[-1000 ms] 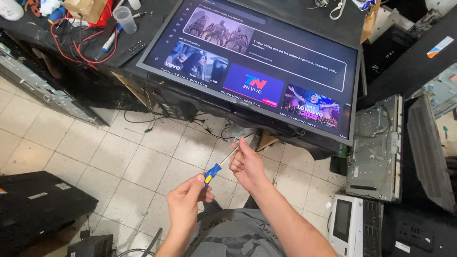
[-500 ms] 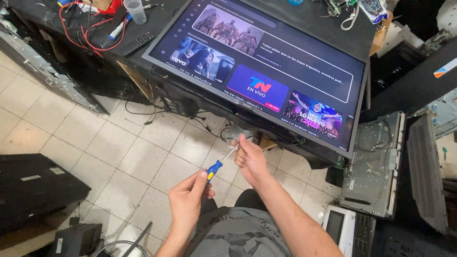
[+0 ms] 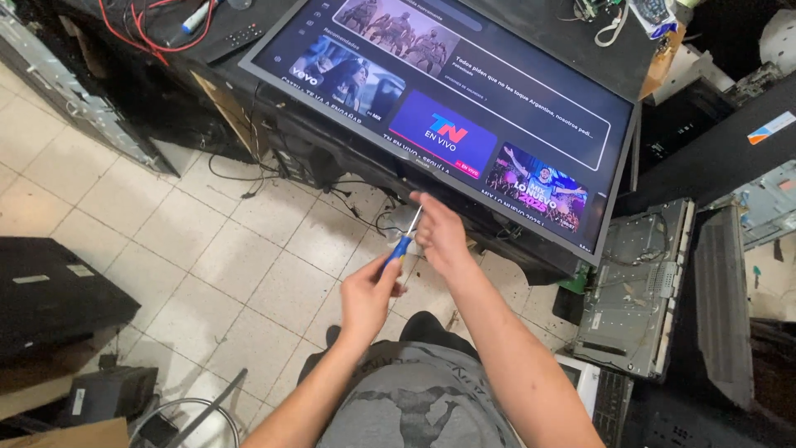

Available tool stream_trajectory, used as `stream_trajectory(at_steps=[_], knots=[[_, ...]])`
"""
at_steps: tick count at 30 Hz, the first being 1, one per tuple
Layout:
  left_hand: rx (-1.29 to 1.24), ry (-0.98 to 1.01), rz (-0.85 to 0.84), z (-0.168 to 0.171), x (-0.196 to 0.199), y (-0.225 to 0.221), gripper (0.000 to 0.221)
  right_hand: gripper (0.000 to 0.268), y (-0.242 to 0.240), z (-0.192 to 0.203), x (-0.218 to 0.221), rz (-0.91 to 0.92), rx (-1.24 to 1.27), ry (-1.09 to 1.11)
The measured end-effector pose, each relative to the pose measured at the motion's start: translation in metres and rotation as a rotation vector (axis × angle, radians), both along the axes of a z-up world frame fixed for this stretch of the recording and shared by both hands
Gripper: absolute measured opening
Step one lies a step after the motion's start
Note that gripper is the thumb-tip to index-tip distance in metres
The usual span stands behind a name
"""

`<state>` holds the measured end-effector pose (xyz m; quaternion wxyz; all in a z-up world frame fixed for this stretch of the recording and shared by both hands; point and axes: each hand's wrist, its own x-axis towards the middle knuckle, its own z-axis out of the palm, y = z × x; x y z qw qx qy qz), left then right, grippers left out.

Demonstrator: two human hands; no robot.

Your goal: Using a screwdriver to repair or assemble a television set on a workbench

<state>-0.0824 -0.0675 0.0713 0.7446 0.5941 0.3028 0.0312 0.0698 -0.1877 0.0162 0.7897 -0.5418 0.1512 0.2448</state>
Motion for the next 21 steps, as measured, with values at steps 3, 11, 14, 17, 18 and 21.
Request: stream_trajectory(at_steps=[3,11,14,17,18,21], knots=[[-0.09,-0.007,-0.015,-0.019,0.018,-0.01,0.04,0.032,-0.006,0.001,0.006,-0.023,0.046,-0.025],[-0.212,-0.022,0.012,-0.04,0.044,-0.022,0.042,0.036,-0.034,-0.037,0.038,0.0,0.198,-0.002],[-0.217,-0.026,0.022,-0.039,0.043,-0.021,0.043,0.039,-0.034,-0.031,0.038,0.02,0.207,0.001],[-0.21,-0.031,0.031,-0.04,0.043,-0.02,0.042,0.041,-0.032,-0.029,0.039,0.039,0.211,0.005],[-0.202,-0.034,0.035,-0.039,0.043,-0.019,0.041,0.04,-0.031,-0.028,0.039,0.044,0.217,0.007],[-0.212,-0.035,0.033,-0.036,0.044,-0.019,0.042,0.044,-0.034,-0.035,0.043,0.045,0.238,0.024]])
